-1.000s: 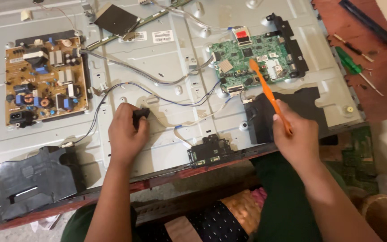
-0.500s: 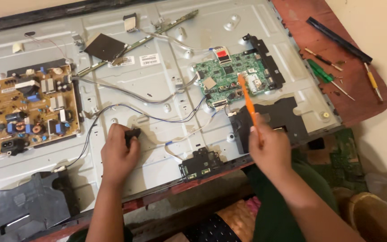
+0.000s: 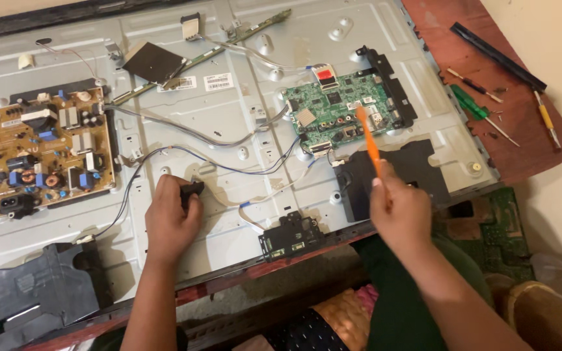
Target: The person uses an orange plastic pry tool to repeatedly tap and probe a circuit board and a small black component inside a disassembled appliance chassis. They also handle a white ribbon cable and a black plastic housing part while working on the internal electronics.
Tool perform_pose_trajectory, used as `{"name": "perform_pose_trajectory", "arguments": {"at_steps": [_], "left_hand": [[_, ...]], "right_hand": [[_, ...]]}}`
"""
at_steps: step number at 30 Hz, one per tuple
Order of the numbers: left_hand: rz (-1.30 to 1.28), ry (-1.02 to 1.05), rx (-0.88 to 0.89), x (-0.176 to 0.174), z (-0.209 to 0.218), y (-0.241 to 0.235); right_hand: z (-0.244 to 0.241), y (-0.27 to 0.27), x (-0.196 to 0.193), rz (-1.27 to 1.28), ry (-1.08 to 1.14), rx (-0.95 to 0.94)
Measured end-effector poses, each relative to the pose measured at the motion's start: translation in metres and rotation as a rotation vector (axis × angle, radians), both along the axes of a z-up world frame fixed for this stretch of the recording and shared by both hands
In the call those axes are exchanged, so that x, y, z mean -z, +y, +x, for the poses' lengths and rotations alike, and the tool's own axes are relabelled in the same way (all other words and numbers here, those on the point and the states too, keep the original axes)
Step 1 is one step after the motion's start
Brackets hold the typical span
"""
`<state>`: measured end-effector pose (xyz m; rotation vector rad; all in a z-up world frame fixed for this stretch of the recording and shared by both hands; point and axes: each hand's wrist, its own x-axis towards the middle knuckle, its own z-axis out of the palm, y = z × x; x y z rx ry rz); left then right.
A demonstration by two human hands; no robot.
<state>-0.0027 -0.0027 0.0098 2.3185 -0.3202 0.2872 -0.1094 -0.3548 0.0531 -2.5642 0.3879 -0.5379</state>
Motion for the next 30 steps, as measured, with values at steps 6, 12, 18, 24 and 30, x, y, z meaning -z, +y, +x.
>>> {"name": "perform_pose_trajectory", "arguments": {"at_steps": [6,12,18,24,30], "left_hand": [[0.008,-0.037,0.001,-0.001,0.0,-0.002],[-0.002,-0.038,0.0,0.005,0.0,0.001],[-0.031,-0.032,0.006,0.004,0.0,0.001],[-0.047,0.0,0.004,0.005,-0.001,0.003],[-0.088,-0.039,0.045,0.003,-0.003,0.008]], "right_hand": [[0.002,0.019,-0.002,-0.041,-0.107,-0.225],[0.007,-0.004,-0.007,0.024,-0.095,-0.025],[0.007,0.001,-0.003,0.104,0.066,-0.134],[0.006,-0.006,-0.008,0.159,-0.022,-0.036],[0.008,0.002,-0.004,-0.092,-0.025,-0.082]]}}
